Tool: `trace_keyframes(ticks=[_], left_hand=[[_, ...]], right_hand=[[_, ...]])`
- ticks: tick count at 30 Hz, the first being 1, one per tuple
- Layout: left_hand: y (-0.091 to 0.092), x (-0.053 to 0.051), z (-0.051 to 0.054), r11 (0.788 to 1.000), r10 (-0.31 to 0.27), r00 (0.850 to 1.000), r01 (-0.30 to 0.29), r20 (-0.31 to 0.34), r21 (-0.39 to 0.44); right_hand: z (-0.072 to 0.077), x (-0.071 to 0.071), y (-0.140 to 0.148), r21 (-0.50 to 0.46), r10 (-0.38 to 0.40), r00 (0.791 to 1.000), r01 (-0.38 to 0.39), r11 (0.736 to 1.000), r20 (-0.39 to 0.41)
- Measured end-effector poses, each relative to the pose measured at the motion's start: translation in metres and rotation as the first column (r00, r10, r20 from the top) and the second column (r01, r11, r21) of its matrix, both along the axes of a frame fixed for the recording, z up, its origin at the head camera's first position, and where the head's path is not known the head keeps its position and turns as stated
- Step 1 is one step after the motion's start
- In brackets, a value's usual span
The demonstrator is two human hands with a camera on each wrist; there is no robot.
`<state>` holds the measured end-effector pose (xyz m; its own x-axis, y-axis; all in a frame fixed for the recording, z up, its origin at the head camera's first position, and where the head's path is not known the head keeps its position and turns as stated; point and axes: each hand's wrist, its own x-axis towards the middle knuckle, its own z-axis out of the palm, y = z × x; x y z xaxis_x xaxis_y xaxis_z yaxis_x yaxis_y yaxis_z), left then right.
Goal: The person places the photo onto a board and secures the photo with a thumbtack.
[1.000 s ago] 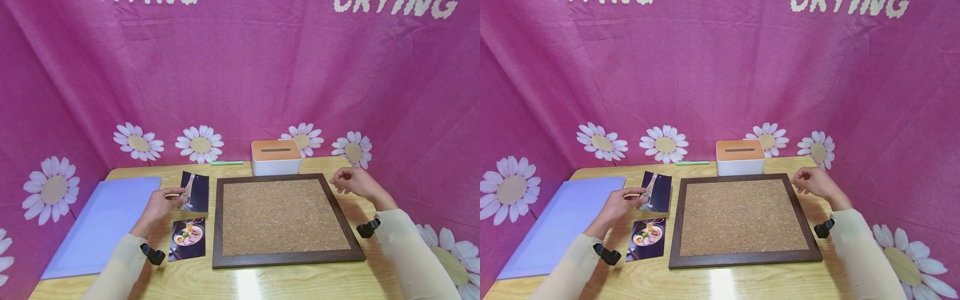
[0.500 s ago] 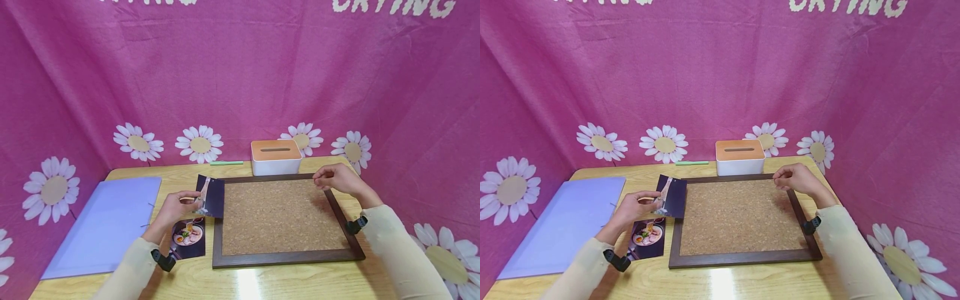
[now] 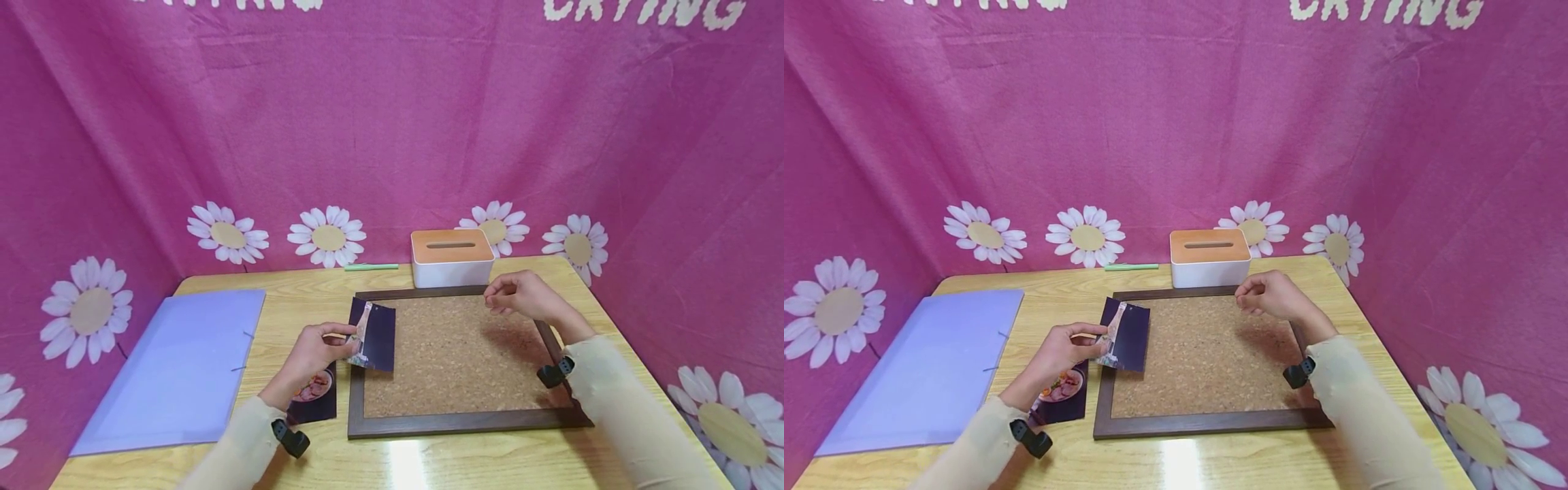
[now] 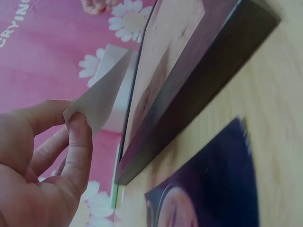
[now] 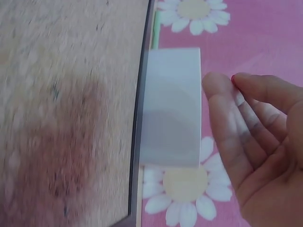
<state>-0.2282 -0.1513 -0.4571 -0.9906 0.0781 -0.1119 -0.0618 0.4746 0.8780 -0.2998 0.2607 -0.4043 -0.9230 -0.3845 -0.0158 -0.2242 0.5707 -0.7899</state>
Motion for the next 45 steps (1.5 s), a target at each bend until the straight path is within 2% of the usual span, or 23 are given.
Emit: trace_keyframes(ticks=[5,8,11,17,21,27,33,40,45], left_hand=[[0.014,0.003,-0.004,1.0,-0.015,1.0,0.015,0.024,0.006],[0.021,0.003,-0.008,0.999,-0.025,0.999,0.023,0.04,0.047],[0.026,0.003,-0.013,0.997,-0.047,0.999,0.046,0.021,0.061],[0.032,0.004,-0.017,0.994,-0.098,0.991,0.093,-0.089,-0.065],[0.035,0.005,-0.017,0.983,-0.129,0.983,0.109,-0.129,-0.147],[0.038,0.007,-0.017,0.966,-0.166,0.978,0.136,-0.123,-0.22],[0.042,0.009,-0.016,0.952,-0.206,0.973,0.174,-0.105,-0.252],[0.046,0.009,-0.016,0.942,-0.212,0.97,0.171,-0.118,-0.288],[0.048,0.009,-0.016,0.925,-0.211,0.968,0.154,-0.134,-0.346]], right_hand=[[-0.001,-0.003,-0.015,0.034,0.011,0.998,-0.009,0.999,-0.058],[-0.002,-0.004,-0.023,0.03,0.008,0.998,-0.007,1.0,-0.056],[-0.003,-0.005,-0.03,0.032,0.014,0.999,-0.012,0.999,-0.048],[-0.009,-0.008,-0.043,0.019,0.026,0.999,-0.025,0.999,-0.034],[-0.014,-0.01,-0.053,0.011,0.047,0.999,-0.047,0.999,-0.028],[-0.022,-0.013,-0.073,0.043,0.085,0.996,-0.084,0.995,-0.008],[-0.035,-0.018,-0.097,0.002,0.087,0.991,-0.088,0.996,0.102],[-0.048,-0.024,-0.122,0.039,0.101,0.986,-0.107,0.993,0.133],[-0.053,-0.029,-0.136,0.023,0.119,0.976,-0.125,0.992,0.181]])
